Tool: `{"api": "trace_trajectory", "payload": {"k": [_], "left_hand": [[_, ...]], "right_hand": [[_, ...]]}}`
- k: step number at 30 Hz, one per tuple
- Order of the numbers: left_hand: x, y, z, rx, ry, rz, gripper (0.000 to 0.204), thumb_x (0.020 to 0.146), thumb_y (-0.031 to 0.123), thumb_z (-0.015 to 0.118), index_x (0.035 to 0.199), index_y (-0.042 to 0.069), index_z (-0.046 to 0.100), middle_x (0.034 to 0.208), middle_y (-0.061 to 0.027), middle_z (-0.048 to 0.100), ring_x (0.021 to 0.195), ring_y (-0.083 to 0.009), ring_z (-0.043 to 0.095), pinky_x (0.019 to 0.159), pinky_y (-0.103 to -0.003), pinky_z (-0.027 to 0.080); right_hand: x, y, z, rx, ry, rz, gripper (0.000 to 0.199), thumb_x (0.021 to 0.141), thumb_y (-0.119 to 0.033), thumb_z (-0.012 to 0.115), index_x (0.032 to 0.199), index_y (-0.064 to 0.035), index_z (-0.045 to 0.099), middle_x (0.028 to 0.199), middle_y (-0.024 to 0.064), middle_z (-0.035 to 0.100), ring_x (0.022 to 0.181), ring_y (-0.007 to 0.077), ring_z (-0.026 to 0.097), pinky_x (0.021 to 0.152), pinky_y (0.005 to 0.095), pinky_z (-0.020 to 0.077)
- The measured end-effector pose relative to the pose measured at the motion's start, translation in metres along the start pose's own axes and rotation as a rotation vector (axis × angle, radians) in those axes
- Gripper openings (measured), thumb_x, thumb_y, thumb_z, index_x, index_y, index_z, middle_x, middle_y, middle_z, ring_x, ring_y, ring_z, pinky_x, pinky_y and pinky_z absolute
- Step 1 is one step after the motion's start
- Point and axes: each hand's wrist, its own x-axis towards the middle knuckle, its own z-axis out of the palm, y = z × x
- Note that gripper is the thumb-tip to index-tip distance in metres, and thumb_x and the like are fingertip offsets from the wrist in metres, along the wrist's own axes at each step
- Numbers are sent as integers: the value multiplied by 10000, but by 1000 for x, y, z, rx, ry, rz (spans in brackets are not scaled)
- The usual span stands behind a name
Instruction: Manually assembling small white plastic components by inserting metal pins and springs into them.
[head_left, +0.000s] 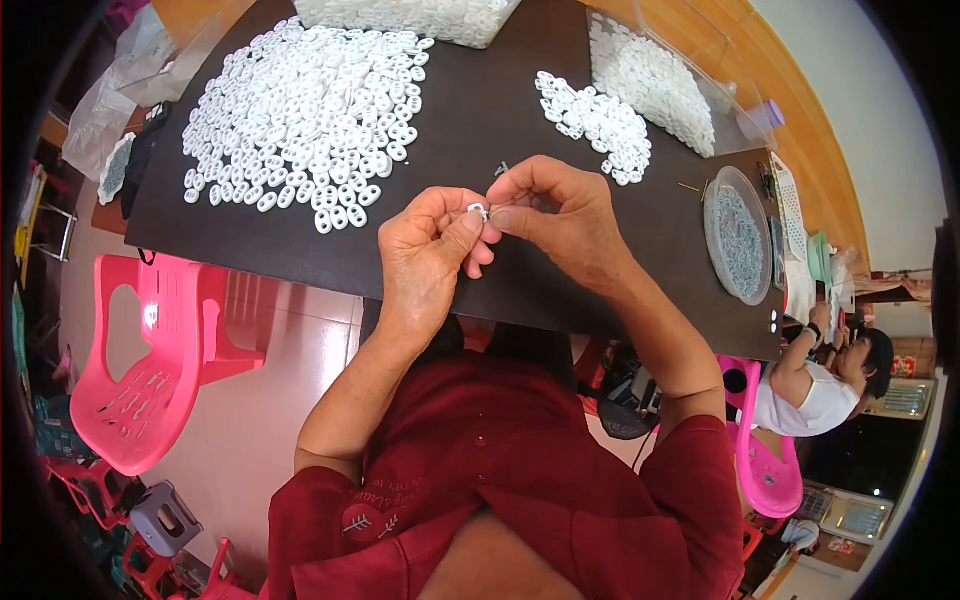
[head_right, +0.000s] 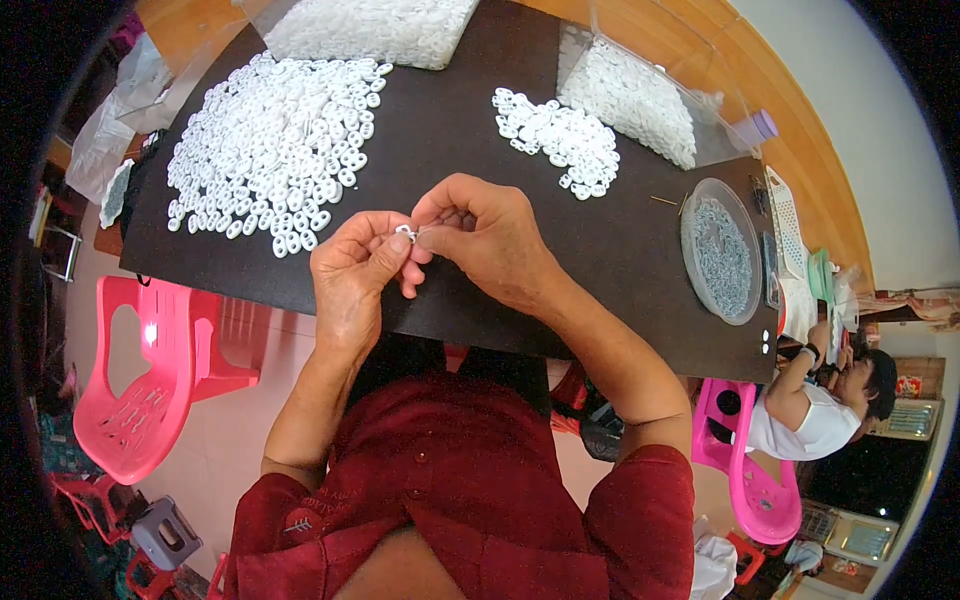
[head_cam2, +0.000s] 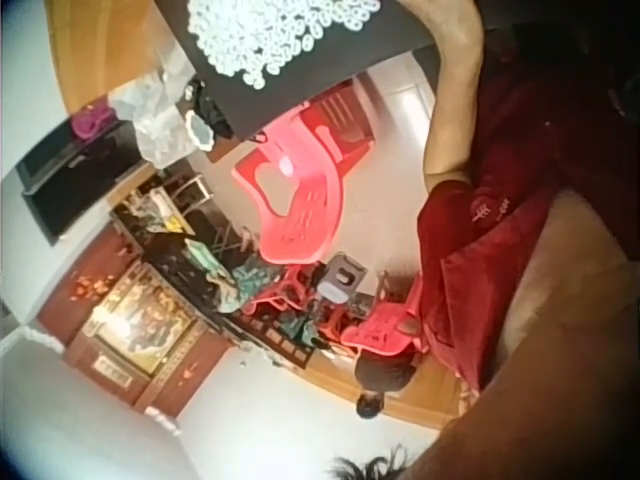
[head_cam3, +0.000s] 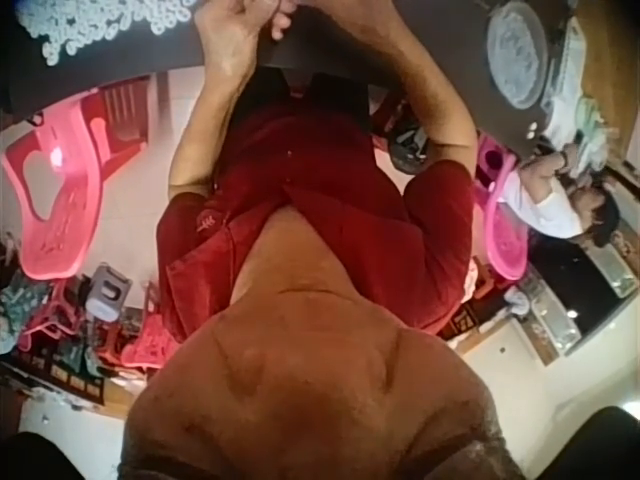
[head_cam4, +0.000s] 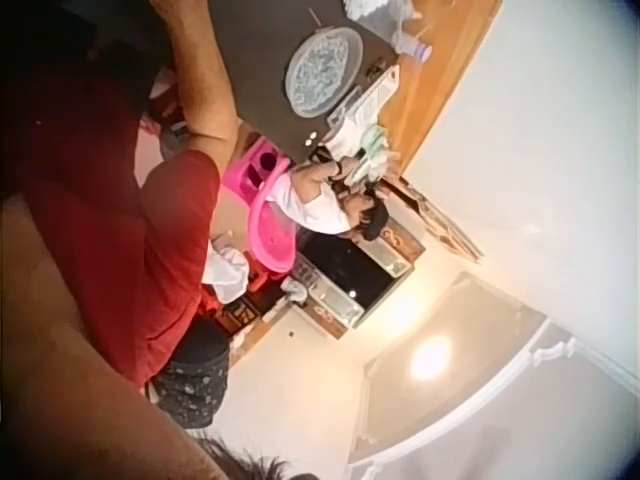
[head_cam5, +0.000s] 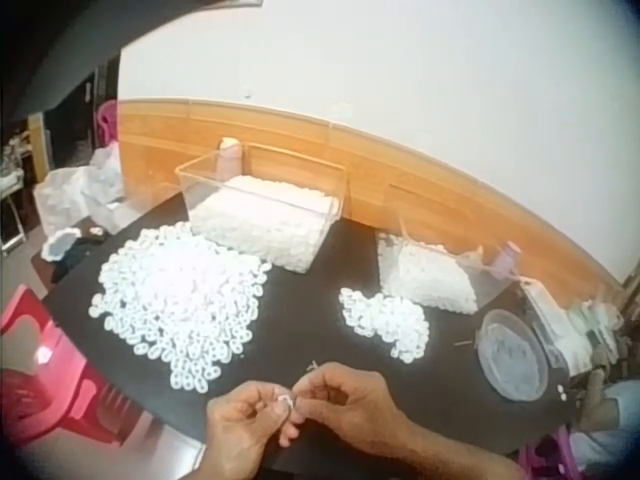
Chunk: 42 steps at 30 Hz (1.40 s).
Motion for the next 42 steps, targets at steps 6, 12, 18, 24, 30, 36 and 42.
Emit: {"api": "trace_trajectory", "payload": {"k": [6,12,18,24,30,36,42], "left_hand": [[-3,-1,-2,57,-3,16,112,884,55,559,950,-30,589,744,-76,623,576,-85,548,500,-189,437],[-5,1,1,125,16,10,110,890,64,555,956,-15,592,747,-53,620,586,-63,536,507,-179,425],[-7,-1,8,205,64,56,80,885,11,525,893,5,604,702,-4,580,568,-29,500,473,-172,393],[-9,-4,6,214,66,57,88,890,9,513,893,0,601,707,-12,585,568,-34,507,474,-170,400],[-4,-6,3,-33,59,-6,104,894,14,512,941,-41,585,744,-75,616,568,-71,541,474,-186,422],[-2,-8,3,-40,55,-13,110,891,15,521,956,-54,579,757,-90,623,568,-79,549,471,-188,424],[-1,-9,6,-41,76,14,102,896,25,523,940,-49,580,739,-76,618,554,-70,536,465,-186,422]], "right_hand": [[1,0,2,-11,0,-21,143,763,11,663,899,-8,621,811,18,625,747,66,576,680,211,474],[2,3,3,-23,-20,8,144,761,35,650,898,4,614,807,28,625,726,81,598,667,211,483],[4,7,2,5,0,22,155,750,53,647,896,14,613,792,37,624,708,81,599,644,201,485],[5,8,8,36,43,73,153,744,48,658,888,17,616,777,30,623,676,64,574,605,185,469],[3,9,4,170,29,51,121,785,5,644,902,21,615,787,37,626,701,68,574,630,200,469],[1,9,8,136,41,13,88,814,-5,612,898,22,606,795,35,623,720,75,572,649,210,460],[1,16,17,-29,122,-46,30,823,-21,559,823,8,554,685,51,574,635,90,560,578,242,449]]}}
